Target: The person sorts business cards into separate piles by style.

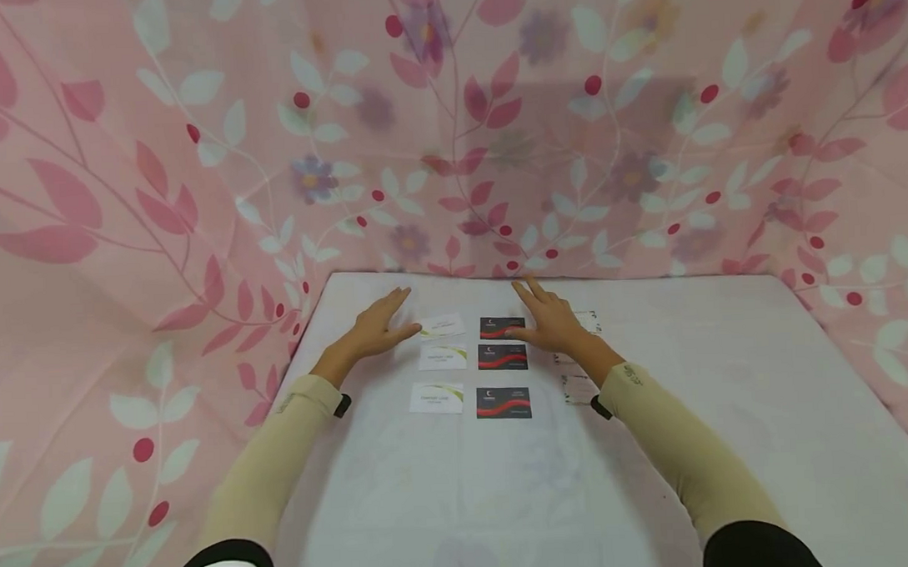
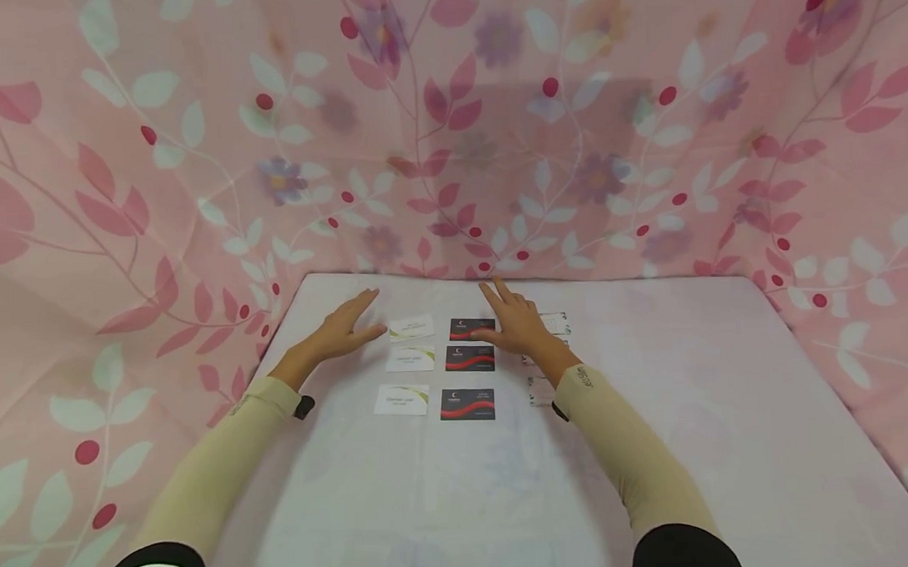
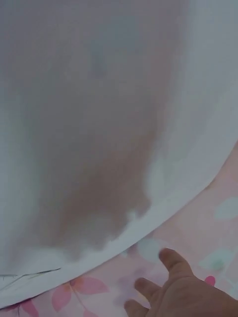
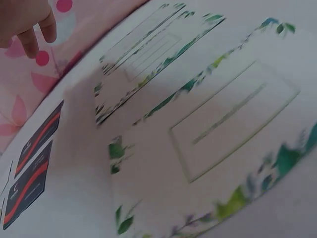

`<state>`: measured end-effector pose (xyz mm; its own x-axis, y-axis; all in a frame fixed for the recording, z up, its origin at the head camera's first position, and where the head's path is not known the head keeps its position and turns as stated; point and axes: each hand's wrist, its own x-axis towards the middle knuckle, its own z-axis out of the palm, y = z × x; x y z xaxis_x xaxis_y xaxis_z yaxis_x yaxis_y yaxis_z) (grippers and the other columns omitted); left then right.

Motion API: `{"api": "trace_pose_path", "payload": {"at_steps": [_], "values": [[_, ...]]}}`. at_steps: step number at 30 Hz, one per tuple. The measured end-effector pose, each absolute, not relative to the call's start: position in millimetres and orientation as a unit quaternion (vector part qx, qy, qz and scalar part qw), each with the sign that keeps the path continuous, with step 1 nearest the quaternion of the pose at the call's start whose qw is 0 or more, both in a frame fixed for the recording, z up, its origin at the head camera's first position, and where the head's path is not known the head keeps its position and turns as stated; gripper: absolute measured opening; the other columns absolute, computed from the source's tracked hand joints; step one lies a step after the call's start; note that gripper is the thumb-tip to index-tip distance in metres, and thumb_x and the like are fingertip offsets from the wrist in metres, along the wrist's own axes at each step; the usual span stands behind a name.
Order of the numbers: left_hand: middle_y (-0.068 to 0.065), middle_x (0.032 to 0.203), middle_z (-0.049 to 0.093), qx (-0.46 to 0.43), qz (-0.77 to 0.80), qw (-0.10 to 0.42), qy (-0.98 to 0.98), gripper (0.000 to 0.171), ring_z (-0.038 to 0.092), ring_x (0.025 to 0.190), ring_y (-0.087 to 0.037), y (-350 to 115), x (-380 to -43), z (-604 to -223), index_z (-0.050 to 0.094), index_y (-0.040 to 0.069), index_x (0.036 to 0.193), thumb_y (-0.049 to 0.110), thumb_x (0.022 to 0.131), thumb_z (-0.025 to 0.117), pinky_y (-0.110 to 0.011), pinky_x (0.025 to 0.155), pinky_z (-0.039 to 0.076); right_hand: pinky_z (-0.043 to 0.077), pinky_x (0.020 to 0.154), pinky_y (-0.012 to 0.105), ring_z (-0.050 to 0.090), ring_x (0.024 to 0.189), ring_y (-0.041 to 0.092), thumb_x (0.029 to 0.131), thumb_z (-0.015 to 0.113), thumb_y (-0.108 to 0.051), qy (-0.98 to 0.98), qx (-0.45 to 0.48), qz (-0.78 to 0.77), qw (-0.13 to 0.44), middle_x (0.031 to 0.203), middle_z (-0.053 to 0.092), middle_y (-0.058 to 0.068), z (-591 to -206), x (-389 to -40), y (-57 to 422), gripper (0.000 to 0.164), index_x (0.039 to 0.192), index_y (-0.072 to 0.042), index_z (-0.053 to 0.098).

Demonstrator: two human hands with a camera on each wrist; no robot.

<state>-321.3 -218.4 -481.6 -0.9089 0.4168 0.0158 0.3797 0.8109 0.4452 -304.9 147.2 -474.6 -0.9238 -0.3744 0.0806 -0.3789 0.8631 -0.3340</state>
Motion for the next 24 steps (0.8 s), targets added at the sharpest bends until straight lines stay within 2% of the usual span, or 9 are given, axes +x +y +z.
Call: {"api": "trace_pose_path", "payload": {"at_steps": [4, 8, 15, 21, 24], "values": [[-0.011, 0.163, 0.025, 0.215, 0.261, 0.071, 0.938, 0.088, 0.022, 0.150, -0.034, -212, -327, -484, 0.023, 0.016, 0.158, 0.058, 0.091, 0.060, -0.059, 0.117, 0.021, 0.025, 0.110, 0.070, 0.029, 0.144, 0.049, 0.082, 0.074, -0.054, -0.952, 0.211, 0.223, -0.013, 0.167, 0.009, 0.011, -480, -310, 127, 0.103, 0.160, -0.020, 0.015], [-0.011, 0.161, 0.031, 0.215, 0.266, 0.078, 0.936, 0.085, 0.025, 0.150, -0.033, -206, -331, -486, 0.031, 0.012, 0.155, 0.054, 0.090, 0.065, -0.053, 0.119, 0.021, 0.023, 0.114, 0.065, 0.021, 0.149, 0.042, 0.080, 0.078, -0.052, -0.932, 0.234, 0.274, -0.029, 0.167, 0.007, 0.010, -486, -319, 110, 0.107, 0.160, -0.022, 0.014], [-0.016, 0.155, 0.039, 0.228, 0.286, 0.075, 0.928, 0.074, 0.033, 0.146, -0.035, -198, -341, -499, 0.042, 0.008, 0.149, 0.042, 0.089, 0.072, -0.051, 0.118, 0.026, 0.037, 0.112, 0.050, 0.050, 0.133, 0.036, 0.083, 0.079, -0.041, -0.912, 0.244, 0.323, -0.068, 0.165, 0.021, 0.009, -496, -330, 88, 0.099, 0.159, -0.016, 0.020], [-0.013, 0.144, 0.054, 0.203, 0.292, 0.093, 0.930, 0.065, 0.054, 0.125, -0.033, -191, -347, -500, 0.054, 0.008, 0.141, 0.033, 0.086, 0.077, -0.047, 0.106, 0.042, 0.052, 0.094, 0.044, 0.056, 0.124, 0.031, 0.086, 0.077, -0.033, -0.901, 0.231, 0.357, -0.089, 0.159, 0.035, 0.005, -496, -340, 67, 0.087, 0.157, -0.017, 0.028], [-0.012, 0.138, 0.059, 0.194, 0.283, 0.095, 0.934, 0.063, 0.057, 0.117, -0.031, -191, -351, -497, 0.055, 0.009, 0.139, 0.031, 0.085, 0.079, -0.046, 0.102, 0.044, 0.053, 0.089, 0.040, 0.058, 0.119, 0.029, 0.086, 0.078, -0.030, -0.896, 0.225, 0.372, -0.094, 0.155, 0.041, 0.006, -495, -346, 55, 0.084, 0.156, -0.017, 0.031]]}}
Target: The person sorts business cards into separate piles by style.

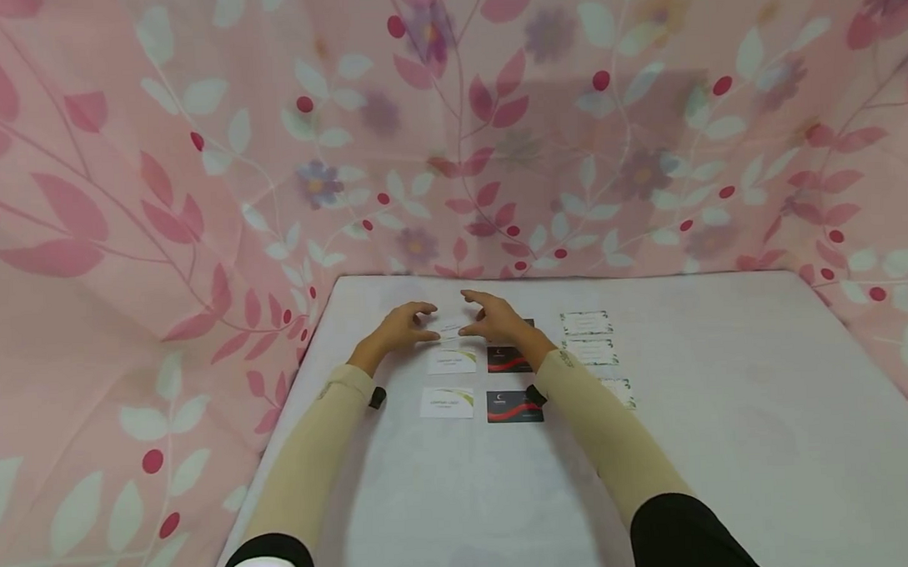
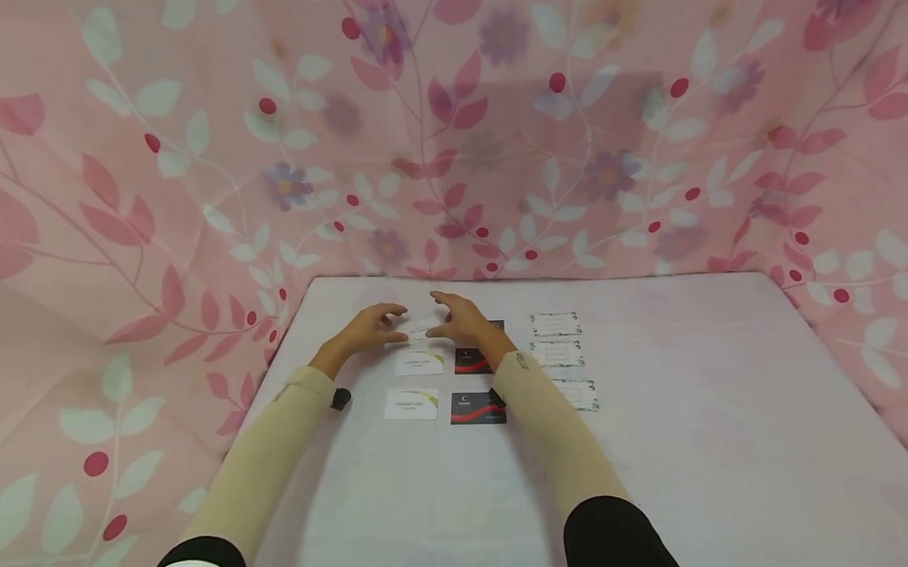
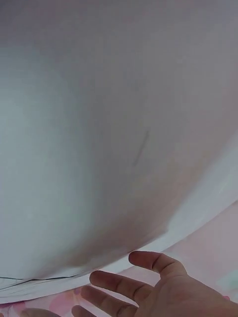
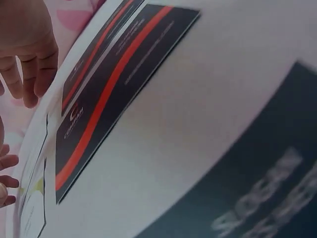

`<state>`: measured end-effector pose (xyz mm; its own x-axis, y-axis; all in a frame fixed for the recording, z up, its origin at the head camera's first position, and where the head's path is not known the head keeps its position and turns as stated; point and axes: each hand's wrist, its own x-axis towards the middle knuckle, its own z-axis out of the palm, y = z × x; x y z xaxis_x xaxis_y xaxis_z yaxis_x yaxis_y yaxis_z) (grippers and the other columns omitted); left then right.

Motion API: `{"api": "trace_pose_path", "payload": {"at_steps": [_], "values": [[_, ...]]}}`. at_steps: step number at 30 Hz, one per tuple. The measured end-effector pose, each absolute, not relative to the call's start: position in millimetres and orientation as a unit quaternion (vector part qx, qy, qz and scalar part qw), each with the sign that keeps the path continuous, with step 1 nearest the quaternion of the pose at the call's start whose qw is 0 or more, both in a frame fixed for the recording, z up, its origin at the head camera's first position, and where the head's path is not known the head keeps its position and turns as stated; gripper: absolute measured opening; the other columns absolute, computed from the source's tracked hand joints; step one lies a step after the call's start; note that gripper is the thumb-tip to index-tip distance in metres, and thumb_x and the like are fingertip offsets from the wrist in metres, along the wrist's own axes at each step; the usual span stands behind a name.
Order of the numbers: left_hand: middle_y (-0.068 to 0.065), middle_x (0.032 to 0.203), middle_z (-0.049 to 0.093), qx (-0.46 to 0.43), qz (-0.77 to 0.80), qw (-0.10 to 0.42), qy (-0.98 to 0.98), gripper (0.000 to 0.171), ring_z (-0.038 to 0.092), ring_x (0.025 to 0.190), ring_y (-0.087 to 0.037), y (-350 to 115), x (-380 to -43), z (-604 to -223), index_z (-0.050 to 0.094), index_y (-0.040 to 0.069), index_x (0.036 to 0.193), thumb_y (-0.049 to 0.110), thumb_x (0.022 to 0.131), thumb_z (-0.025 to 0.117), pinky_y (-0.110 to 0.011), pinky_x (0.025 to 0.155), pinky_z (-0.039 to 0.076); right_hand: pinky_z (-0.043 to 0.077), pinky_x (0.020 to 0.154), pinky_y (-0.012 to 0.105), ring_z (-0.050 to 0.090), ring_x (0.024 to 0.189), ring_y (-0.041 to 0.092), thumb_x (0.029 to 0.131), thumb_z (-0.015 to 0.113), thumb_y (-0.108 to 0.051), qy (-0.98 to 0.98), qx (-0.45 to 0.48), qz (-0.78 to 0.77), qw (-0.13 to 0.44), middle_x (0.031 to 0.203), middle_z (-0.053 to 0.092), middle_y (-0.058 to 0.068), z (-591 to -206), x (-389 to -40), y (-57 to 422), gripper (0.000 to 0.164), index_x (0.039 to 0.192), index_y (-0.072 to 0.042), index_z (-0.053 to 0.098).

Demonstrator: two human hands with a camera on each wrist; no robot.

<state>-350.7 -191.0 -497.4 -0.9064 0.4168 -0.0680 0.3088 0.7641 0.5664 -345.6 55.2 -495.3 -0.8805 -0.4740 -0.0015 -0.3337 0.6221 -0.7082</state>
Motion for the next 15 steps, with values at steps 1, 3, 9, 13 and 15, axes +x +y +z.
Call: {"api": "trace_pose_path", "payload": {"at_steps": [1, 3, 9, 13, 15], "values": [[-0.011, 0.136, 0.060, 0.193, 0.281, 0.095, 0.935, 0.064, 0.057, 0.116, -0.030, -190, -352, -498, 0.056, 0.010, 0.139, 0.031, 0.084, 0.080, -0.047, 0.103, 0.042, 0.053, 0.089, 0.040, 0.059, 0.117, 0.028, 0.086, 0.078, -0.029, 0.895, -0.224, -0.375, 0.096, 0.154, 0.043, 0.008, -496, -347, 52, 0.084, 0.155, -0.016, 0.032], [-0.010, 0.133, 0.061, 0.194, 0.275, 0.102, 0.936, 0.065, 0.057, 0.114, -0.029, -189, -354, -499, 0.055, 0.012, 0.139, 0.032, 0.082, 0.081, -0.051, 0.103, 0.037, 0.052, 0.091, 0.040, 0.061, 0.112, 0.028, 0.086, 0.078, -0.027, 0.896, -0.225, -0.370, 0.094, 0.149, 0.047, 0.011, -498, -350, 47, 0.082, 0.154, -0.013, 0.035], [-0.007, 0.127, 0.059, 0.190, 0.240, 0.123, 0.944, 0.058, 0.054, 0.110, -0.024, -188, -359, -504, 0.060, 0.017, 0.134, 0.030, 0.081, 0.082, -0.056, 0.096, 0.032, 0.049, 0.089, 0.036, 0.060, 0.099, 0.025, 0.084, 0.081, -0.023, 0.907, -0.218, -0.347, 0.095, 0.139, 0.051, 0.017, -507, -356, 36, 0.077, 0.150, -0.010, 0.042], [-0.011, 0.128, 0.057, 0.193, 0.249, 0.124, 0.941, 0.051, 0.053, 0.109, -0.026, -190, -362, -505, 0.064, 0.013, 0.130, 0.022, 0.082, 0.081, -0.055, 0.097, 0.036, 0.048, 0.085, 0.033, 0.058, 0.093, 0.022, 0.082, 0.082, -0.022, 0.918, -0.209, -0.323, 0.097, 0.133, 0.052, 0.017, -509, -357, 31, 0.072, 0.144, -0.007, 0.050], [-0.014, 0.131, 0.056, 0.201, 0.257, 0.130, 0.936, 0.051, 0.053, 0.111, -0.027, -192, -363, -505, 0.063, 0.009, 0.130, 0.020, 0.084, 0.080, -0.051, 0.099, 0.040, 0.048, 0.085, 0.034, 0.057, 0.091, 0.022, 0.081, 0.082, -0.020, 0.919, -0.200, -0.325, 0.098, 0.129, 0.053, 0.018, -510, -356, 30, 0.067, 0.140, -0.006, 0.054]]}}
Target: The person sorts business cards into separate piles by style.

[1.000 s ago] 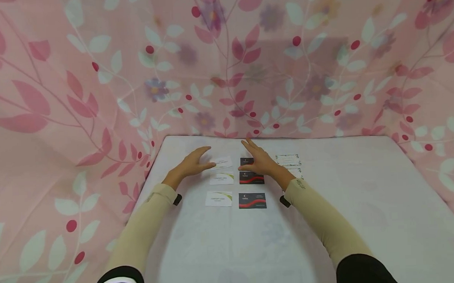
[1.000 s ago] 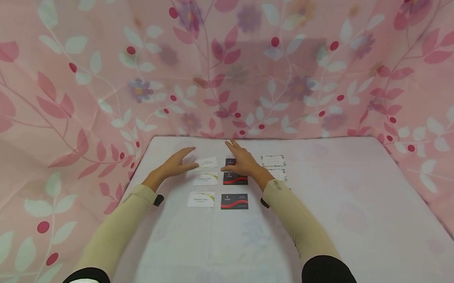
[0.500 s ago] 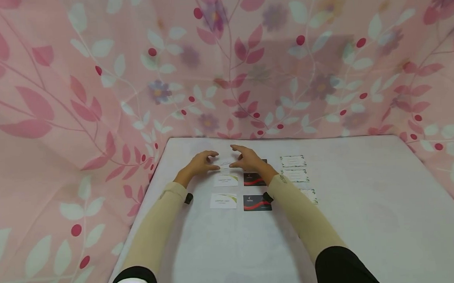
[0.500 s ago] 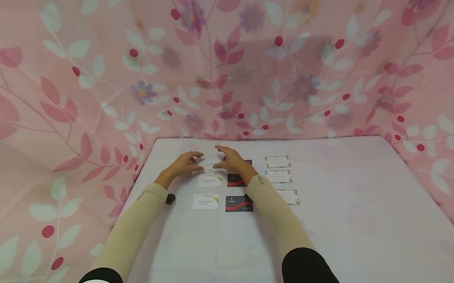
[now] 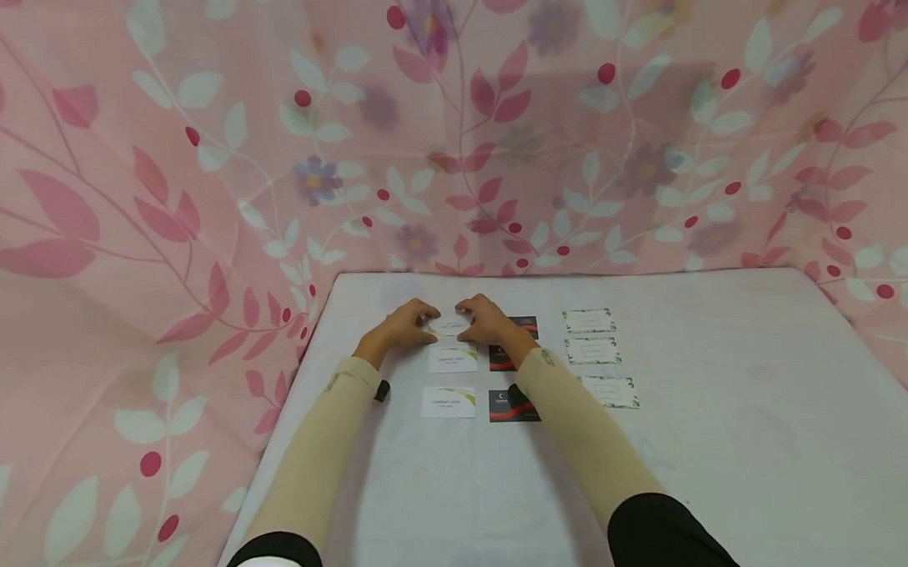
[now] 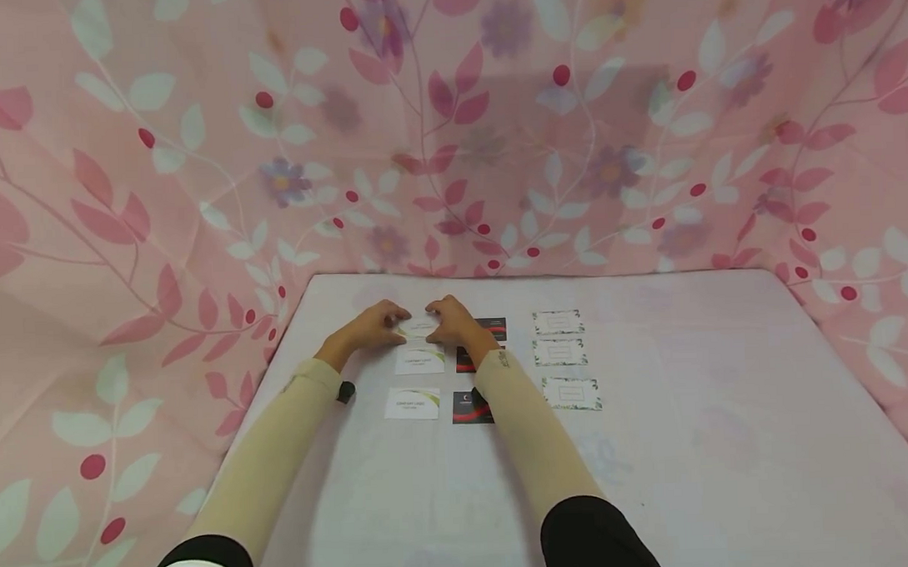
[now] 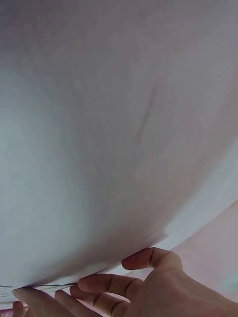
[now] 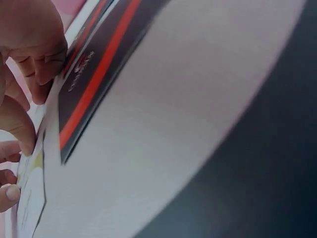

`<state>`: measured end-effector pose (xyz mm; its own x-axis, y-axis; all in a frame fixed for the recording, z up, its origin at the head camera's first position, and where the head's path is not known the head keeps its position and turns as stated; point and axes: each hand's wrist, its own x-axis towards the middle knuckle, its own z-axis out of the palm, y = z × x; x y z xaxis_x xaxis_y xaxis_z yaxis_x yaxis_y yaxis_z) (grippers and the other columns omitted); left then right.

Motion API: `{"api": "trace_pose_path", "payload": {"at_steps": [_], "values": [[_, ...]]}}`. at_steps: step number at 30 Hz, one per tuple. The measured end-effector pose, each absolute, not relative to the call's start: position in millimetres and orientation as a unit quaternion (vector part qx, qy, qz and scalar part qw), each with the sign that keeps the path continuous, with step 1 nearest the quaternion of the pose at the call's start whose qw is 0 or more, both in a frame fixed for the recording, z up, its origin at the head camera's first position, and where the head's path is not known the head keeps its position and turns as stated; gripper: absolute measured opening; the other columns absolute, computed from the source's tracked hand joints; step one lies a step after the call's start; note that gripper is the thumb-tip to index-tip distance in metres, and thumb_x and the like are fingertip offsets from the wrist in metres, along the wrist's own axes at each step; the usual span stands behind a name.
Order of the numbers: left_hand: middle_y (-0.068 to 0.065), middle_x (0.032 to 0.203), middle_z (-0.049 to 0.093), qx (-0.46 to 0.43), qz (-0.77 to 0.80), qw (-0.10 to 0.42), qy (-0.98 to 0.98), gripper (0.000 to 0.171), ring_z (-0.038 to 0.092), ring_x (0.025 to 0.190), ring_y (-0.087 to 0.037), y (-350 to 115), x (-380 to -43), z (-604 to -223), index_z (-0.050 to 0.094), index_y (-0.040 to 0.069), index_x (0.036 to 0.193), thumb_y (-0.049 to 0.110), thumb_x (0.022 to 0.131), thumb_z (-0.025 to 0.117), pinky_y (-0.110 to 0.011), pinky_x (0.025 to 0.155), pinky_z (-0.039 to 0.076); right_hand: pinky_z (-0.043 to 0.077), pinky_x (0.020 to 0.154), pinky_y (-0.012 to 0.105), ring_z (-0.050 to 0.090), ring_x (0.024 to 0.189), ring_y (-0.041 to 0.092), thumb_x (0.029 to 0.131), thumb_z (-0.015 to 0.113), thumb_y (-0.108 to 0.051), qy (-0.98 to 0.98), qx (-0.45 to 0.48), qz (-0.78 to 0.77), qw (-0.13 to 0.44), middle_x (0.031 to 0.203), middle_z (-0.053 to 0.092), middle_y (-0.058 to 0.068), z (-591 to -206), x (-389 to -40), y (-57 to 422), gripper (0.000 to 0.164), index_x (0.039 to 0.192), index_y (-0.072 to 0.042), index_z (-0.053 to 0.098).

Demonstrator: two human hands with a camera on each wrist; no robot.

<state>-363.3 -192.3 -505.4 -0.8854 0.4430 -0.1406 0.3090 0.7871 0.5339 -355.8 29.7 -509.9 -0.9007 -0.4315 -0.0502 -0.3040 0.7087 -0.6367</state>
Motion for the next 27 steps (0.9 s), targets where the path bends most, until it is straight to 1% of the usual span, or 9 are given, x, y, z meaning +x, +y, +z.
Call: {"api": "trace_pose_path", "payload": {"at_steps": [4, 7, 10, 14, 20, 27], "values": [[-0.016, 0.133, 0.055, 0.205, 0.274, 0.150, 0.928, 0.050, 0.054, 0.112, -0.028, -196.2, -368.3, -505.5, 0.062, 0.005, 0.132, 0.018, 0.086, 0.078, -0.042, 0.100, 0.044, 0.045, 0.085, 0.034, 0.054, 0.087, 0.019, 0.080, 0.083, -0.021, 0.919, -0.175, -0.338, 0.097, 0.121, 0.054, 0.015, -512.9, -354.6, 30.6, 0.059, 0.132, -0.006, 0.061], [-0.016, 0.129, 0.056, 0.198, 0.277, 0.156, 0.927, 0.049, 0.055, 0.109, -0.027, -198.8, -372.2, -503.6, 0.062, 0.005, 0.131, 0.016, 0.086, 0.077, -0.041, 0.098, 0.044, 0.043, 0.083, 0.033, 0.051, 0.085, 0.018, 0.081, 0.082, -0.023, 0.917, -0.163, -0.352, 0.097, 0.113, 0.054, 0.013, -515.5, -355.5, 31.8, 0.056, 0.130, -0.007, 0.063], [-0.016, 0.125, 0.058, 0.201, 0.279, 0.157, 0.926, 0.048, 0.056, 0.106, -0.027, -199.1, -374.0, -501.5, 0.062, 0.004, 0.130, 0.013, 0.086, 0.077, -0.041, 0.097, 0.045, 0.041, 0.083, 0.032, 0.049, 0.086, 0.019, 0.081, 0.082, -0.022, 0.913, -0.162, -0.362, 0.097, 0.104, 0.053, 0.011, -517.3, -356.5, 32.8, 0.054, 0.130, -0.006, 0.063], [-0.017, 0.122, 0.058, 0.208, 0.285, 0.151, 0.923, 0.046, 0.056, 0.103, -0.026, -197.4, -374.0, -501.4, 0.063, 0.002, 0.128, 0.011, 0.085, 0.076, -0.040, 0.096, 0.045, 0.041, 0.083, 0.032, 0.048, 0.089, 0.019, 0.081, 0.082, -0.020, 0.911, -0.160, -0.368, 0.093, 0.096, 0.054, 0.009, -518.1, -357.6, 35.1, 0.052, 0.127, -0.004, 0.064], [-0.017, 0.122, 0.058, 0.203, 0.300, 0.143, 0.921, 0.046, 0.055, 0.102, -0.026, -195.7, -370.2, -501.1, 0.063, 0.001, 0.128, 0.008, 0.085, 0.076, -0.040, 0.095, 0.043, 0.043, 0.083, 0.032, 0.050, 0.088, 0.019, 0.080, 0.083, -0.020, 0.908, -0.162, -0.375, 0.093, 0.094, 0.058, 0.010, -518.6, -357.4, 37.0, 0.049, 0.124, -0.004, 0.066], [-0.017, 0.128, 0.055, 0.185, 0.310, 0.158, 0.919, 0.048, 0.054, 0.107, -0.027, -196.6, -369.0, -499.1, 0.061, 0.002, 0.132, 0.007, 0.086, 0.074, -0.042, 0.099, 0.043, 0.042, 0.085, 0.033, 0.049, 0.090, 0.020, 0.080, 0.083, -0.021, 0.908, -0.156, -0.378, 0.087, 0.090, 0.056, 0.008, -517.5, -355.0, 35.2, 0.049, 0.122, -0.003, 0.066]]}}
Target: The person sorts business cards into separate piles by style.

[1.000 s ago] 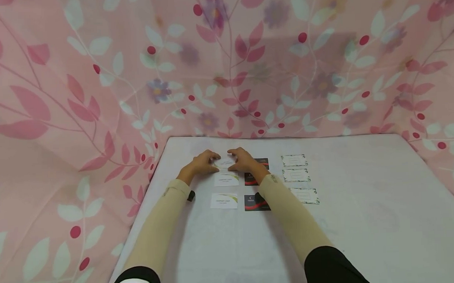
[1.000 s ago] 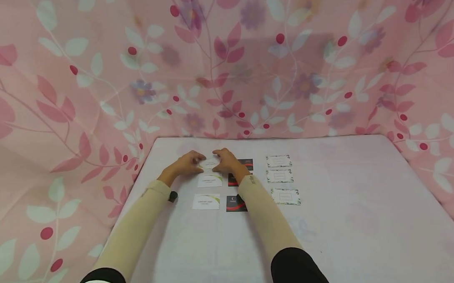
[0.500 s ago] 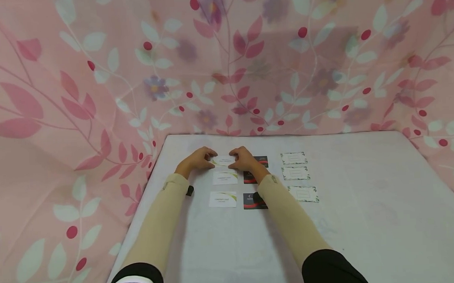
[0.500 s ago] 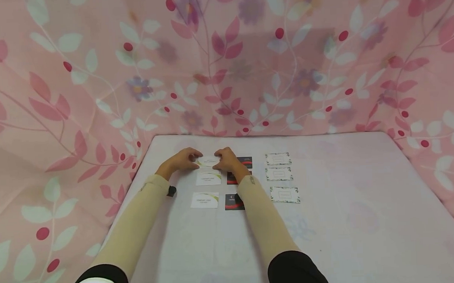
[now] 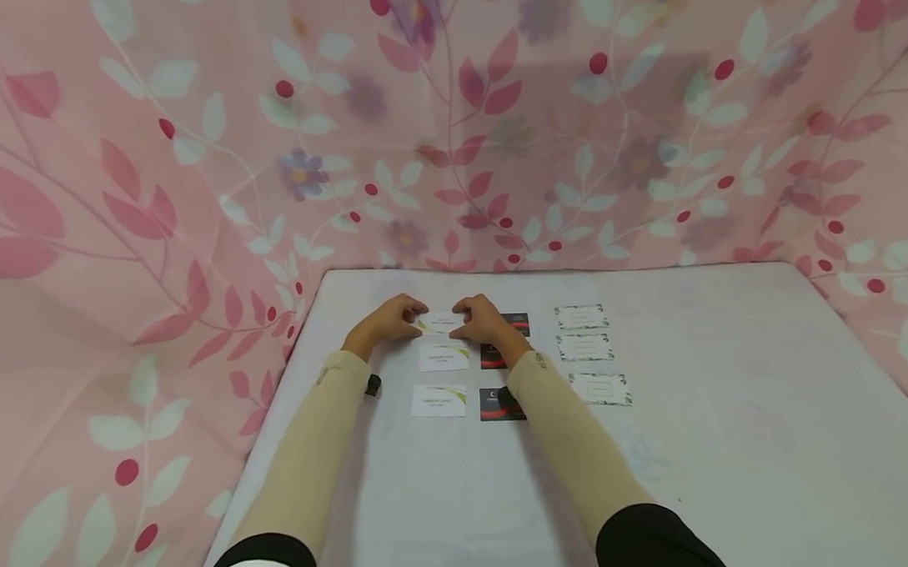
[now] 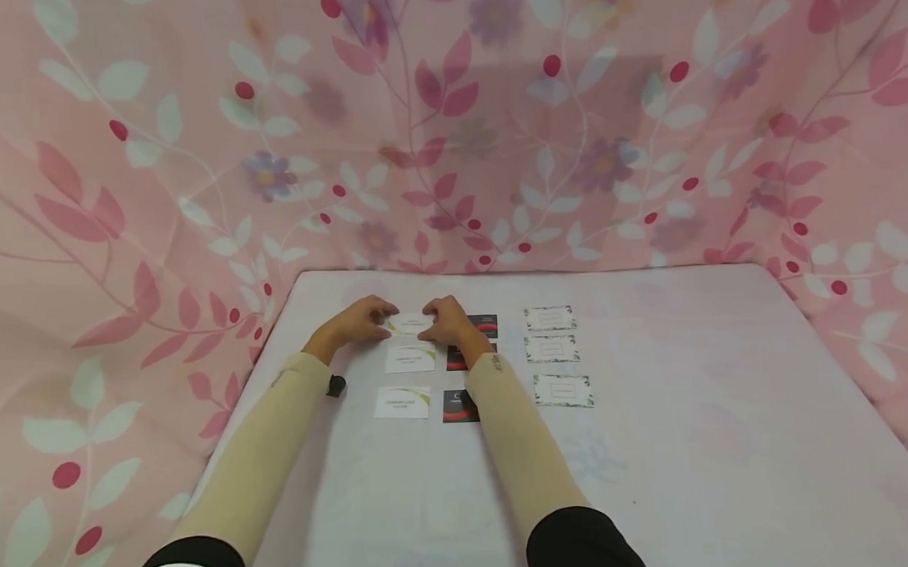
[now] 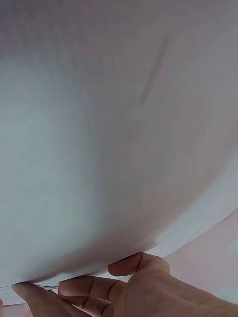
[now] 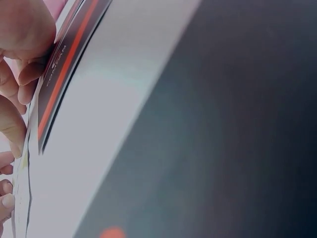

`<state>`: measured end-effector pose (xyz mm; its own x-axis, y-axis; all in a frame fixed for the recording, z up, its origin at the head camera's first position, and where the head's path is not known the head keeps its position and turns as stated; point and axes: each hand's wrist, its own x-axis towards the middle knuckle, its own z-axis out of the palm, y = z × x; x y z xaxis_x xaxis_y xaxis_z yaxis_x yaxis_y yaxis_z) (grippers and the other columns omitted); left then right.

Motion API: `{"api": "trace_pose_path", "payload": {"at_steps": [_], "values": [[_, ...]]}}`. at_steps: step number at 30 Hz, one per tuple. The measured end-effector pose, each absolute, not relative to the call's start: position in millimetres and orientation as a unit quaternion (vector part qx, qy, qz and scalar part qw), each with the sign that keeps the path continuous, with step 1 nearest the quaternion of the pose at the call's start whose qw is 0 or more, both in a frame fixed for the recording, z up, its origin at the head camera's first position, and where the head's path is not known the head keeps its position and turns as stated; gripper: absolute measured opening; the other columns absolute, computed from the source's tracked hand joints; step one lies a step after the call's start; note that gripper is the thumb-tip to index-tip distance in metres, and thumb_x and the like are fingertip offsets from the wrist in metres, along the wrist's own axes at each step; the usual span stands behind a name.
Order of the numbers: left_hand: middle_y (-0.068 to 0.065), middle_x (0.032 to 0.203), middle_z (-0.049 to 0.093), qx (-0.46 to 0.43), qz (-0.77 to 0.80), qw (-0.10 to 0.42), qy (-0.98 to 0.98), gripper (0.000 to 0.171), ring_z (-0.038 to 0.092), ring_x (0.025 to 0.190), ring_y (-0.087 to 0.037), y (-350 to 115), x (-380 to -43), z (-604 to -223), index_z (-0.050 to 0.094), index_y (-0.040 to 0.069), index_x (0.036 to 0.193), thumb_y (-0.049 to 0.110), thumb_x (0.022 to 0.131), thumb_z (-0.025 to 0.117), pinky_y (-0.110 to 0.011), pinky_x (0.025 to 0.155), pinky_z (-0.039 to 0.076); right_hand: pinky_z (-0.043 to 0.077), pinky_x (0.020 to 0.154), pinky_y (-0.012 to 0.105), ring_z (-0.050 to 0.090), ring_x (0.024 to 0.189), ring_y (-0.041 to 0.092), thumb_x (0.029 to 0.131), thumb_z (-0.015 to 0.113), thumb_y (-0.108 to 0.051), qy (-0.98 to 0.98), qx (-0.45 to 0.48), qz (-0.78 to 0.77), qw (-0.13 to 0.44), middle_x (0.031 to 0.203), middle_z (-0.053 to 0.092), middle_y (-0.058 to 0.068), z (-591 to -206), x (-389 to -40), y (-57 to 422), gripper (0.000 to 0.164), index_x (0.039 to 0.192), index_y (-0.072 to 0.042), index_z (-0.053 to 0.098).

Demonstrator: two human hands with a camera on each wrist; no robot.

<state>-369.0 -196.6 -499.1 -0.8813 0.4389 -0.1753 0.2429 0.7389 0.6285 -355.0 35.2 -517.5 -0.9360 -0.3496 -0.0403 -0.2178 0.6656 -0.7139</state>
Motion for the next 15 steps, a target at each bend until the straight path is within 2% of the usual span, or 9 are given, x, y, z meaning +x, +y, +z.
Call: {"api": "trace_pose_path", "payload": {"at_steps": [11, 15], "values": [[-0.015, 0.126, 0.057, 0.171, 0.314, 0.172, 0.918, 0.048, 0.054, 0.107, -0.026, -197.7, -368.8, -500.1, 0.060, 0.004, 0.132, 0.008, 0.086, 0.074, -0.040, 0.098, 0.043, 0.043, 0.083, 0.033, 0.048, 0.087, 0.019, 0.081, 0.083, -0.023, 0.909, -0.135, -0.381, 0.097, 0.097, 0.055, 0.008, -517.6, -352.7, 32.1, 0.049, 0.123, -0.005, 0.066], [-0.015, 0.130, 0.055, 0.174, 0.330, 0.169, 0.912, 0.049, 0.053, 0.107, -0.026, -196.5, -370.4, -501.8, 0.060, 0.003, 0.133, 0.005, 0.087, 0.073, -0.040, 0.098, 0.043, 0.043, 0.083, 0.033, 0.049, 0.087, 0.019, 0.081, 0.082, -0.024, 0.915, -0.134, -0.370, 0.091, 0.100, 0.057, 0.010, -516.4, -353.1, 32.6, 0.051, 0.125, -0.005, 0.065]]}}
